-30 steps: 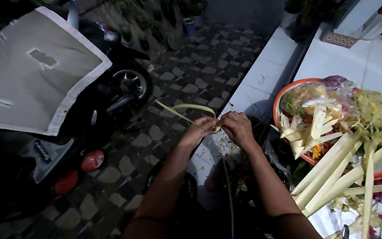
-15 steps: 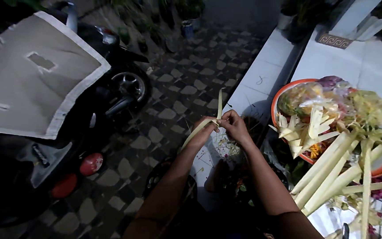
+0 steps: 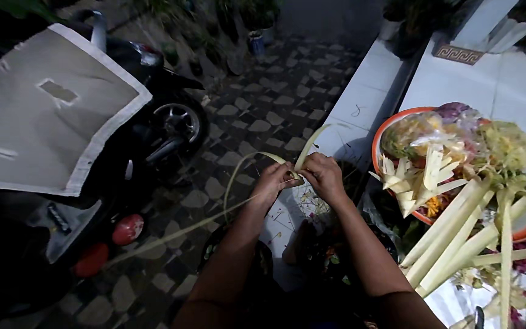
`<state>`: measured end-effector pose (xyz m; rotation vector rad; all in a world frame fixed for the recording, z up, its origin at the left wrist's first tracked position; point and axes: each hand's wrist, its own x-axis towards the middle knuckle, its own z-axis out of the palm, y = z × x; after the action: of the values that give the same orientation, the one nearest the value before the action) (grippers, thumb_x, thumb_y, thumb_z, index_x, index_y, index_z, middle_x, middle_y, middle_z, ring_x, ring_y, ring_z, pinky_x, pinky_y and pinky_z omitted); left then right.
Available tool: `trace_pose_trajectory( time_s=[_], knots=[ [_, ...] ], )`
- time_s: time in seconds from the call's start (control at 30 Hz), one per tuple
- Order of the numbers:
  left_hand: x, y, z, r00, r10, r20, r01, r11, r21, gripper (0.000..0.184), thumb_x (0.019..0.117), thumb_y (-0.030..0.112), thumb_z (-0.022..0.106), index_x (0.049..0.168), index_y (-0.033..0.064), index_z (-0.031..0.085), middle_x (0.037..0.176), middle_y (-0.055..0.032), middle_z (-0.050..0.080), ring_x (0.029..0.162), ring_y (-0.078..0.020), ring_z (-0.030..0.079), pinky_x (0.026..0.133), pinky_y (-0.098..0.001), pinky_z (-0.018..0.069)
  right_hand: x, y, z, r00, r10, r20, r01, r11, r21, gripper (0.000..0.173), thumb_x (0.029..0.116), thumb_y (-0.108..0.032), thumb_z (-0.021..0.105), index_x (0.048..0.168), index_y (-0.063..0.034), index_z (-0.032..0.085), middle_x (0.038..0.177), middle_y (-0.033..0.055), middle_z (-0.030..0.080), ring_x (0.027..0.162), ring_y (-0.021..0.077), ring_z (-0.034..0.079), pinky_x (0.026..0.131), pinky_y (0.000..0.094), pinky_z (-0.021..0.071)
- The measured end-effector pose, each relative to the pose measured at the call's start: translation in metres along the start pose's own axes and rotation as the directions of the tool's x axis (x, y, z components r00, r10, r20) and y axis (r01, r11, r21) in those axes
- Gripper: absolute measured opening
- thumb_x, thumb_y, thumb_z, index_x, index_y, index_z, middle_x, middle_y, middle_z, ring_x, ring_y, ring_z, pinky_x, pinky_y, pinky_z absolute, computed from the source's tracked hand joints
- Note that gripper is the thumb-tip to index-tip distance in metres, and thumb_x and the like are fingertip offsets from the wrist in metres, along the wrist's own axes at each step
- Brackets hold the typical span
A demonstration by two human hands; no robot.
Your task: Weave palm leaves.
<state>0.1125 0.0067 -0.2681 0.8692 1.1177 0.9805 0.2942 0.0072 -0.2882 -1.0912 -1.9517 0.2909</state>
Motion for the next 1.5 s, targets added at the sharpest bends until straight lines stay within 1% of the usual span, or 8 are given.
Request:
trace_pose_trajectory(
  time_s=[0.2, 0.47, 0.7, 0.83, 1.03, 1.13, 1.37, 1.5],
  knots=[
    [-0.008, 0.01, -0.02, 0.975, -0.019, 0.223, 0.025, 0.999, -0.024, 0.024, 0.105, 0.002, 0.046, 0.124, 0.001, 0.061, 0.116, -0.0099, 0.069, 0.091, -0.0176, 0.071, 0.087, -0.0346, 0.0598, 0.001, 0.004, -0.009, 0.998, -0.044, 0.038, 0.046, 0.998, -0.037, 0.011, 0.0979, -0.02, 0.068, 0.098, -0.0127, 0.076, 0.103, 0.0052, 0.073, 0.095, 0.0242, 0.068, 0.082, 0.0486, 0.0517],
    [-0.002, 0.002, -0.012, 0.987, -0.039, 0.158, 0.03, 0.998, 0.055, 0.013, 0.1053, 0.014, 0.055, 0.112, 0.0046, 0.061, 0.096, -0.0033, 0.067, 0.081, -0.0128, 0.068, 0.081, -0.034, 0.0598, -0.001, -0.002, -0.003, 0.989, -0.147, 0.03, 0.148, 0.988, -0.044, 0.006, 0.0947, -0.016, 0.071, 0.094, -0.0141, 0.077, 0.101, 0.0044, 0.072, 0.093, 0.0222, 0.068, 0.08, 0.0451, 0.0518],
    [-0.001, -0.008, -0.003, 0.996, 0.06, 0.072, -0.068, 0.991, 0.111, 0.013, 0.1045, 0.006, 0.05, 0.109, 0.0028, 0.061, 0.088, -0.0029, 0.066, 0.076, -0.0099, 0.064, 0.074, -0.0283, 0.057, -0.002, -0.001, 0.005, 0.964, 0.228, 0.134, -0.262, 0.892, 0.368, 0.01, 0.0954, -0.015, 0.073, 0.101, -0.0074, 0.073, 0.105, 0.0071, 0.068, 0.078, 0.0154, 0.064, 0.07, 0.0358, 0.0574],
    [-0.005, -0.012, 0.002, 0.979, 0.195, 0.066, -0.205, 0.947, 0.247, 0.014, 0.105, 0.01, 0.052, 0.109, 0.002, 0.062, 0.087, -0.002, 0.068, 0.078, -0.0089, 0.065, 0.079, -0.0291, 0.0572, -0.001, -0.003, 0.004, 0.856, 0.458, 0.24, -0.515, 0.718, 0.469, 0.019, 0.0968, -0.02, 0.072, 0.106, -0.0057, 0.064, 0.07, 0.0055, 0.058, 0.052, 0.0125, 0.047, 0.05, 0.0296, 0.0422],
    [-0.004, -0.015, 0.006, 0.954, 0.298, 0.029, -0.288, 0.888, 0.359, 0.02, 0.1044, 0.019, 0.058, 0.108, 0.0014, 0.067, 0.095, -0.0059, 0.07, 0.082, -0.0129, 0.067, 0.081, -0.0334, 0.058, 0.001, 0.005, 0.006, 0.799, 0.492, 0.345, -0.596, 0.578, 0.557, 0.032, 0.0955, -0.017, 0.073, 0.123, -0.0063, 0.061, 0.1, 0.0051, 0.067, 0.067, 0.0097, 0.057, 0.06, 0.0274, 0.049],
    [-0.003, -0.016, 0.007, 0.96, 0.278, -0.034, -0.242, 0.887, 0.393, 0.025, 0.106, 0.024, 0.056, 0.101, 0.0035, 0.069, 0.096, -0.0059, 0.068, 0.083, -0.0144, 0.067, 0.08, -0.0346, 0.0573, 0.0, 0.002, 0.007, 0.804, 0.487, 0.342, -0.582, 0.52, 0.625, 0.02, 0.0959, -0.015, 0.072, 0.114, -0.0065, 0.066, 0.087, 0.003, 0.066, 0.062, 0.0059, 0.051, 0.056, 0.0233, 0.0441],
    [-0.003, -0.006, 0.008, 0.995, 0.079, -0.067, -0.073, 0.994, 0.078, 0.023, 0.1078, 0.024, 0.052, 0.11, 0.0047, 0.063, 0.088, -0.0031, 0.067, 0.069, -0.0109, 0.064, 0.072, -0.0303, 0.0586, -0.002, 0.0, 0.003, 0.987, 0.161, -0.016, -0.152, 0.957, 0.247, 0.006, 0.0934, -0.013, 0.073, 0.095, -0.0073, 0.075, 0.105, 0.0071, 0.071, 0.088, 0.0185, 0.067, 0.08, 0.0437, 0.054],
    [-0.003, 0.001, -0.005, 0.996, -0.011, 0.087, 0.012, 1.0, -0.02, 0.018, 0.1081, 0.014, 0.047, 0.111, 0.0027, 0.061, 0.097, -0.006, 0.07, 0.075, -0.0123, 0.068, 0.076, -0.0295, 0.0597, 0.0, 0.001, -0.008, 1.0, -0.008, 0.008, 0.008, 1.0, -0.013, 0.008, 0.096, -0.019, 0.071, 0.097, -0.0156, 0.078, 0.104, 0.0023, 0.074, 0.095, 0.0211, 0.068, 0.085, 0.049, 0.0498]
  ],
)
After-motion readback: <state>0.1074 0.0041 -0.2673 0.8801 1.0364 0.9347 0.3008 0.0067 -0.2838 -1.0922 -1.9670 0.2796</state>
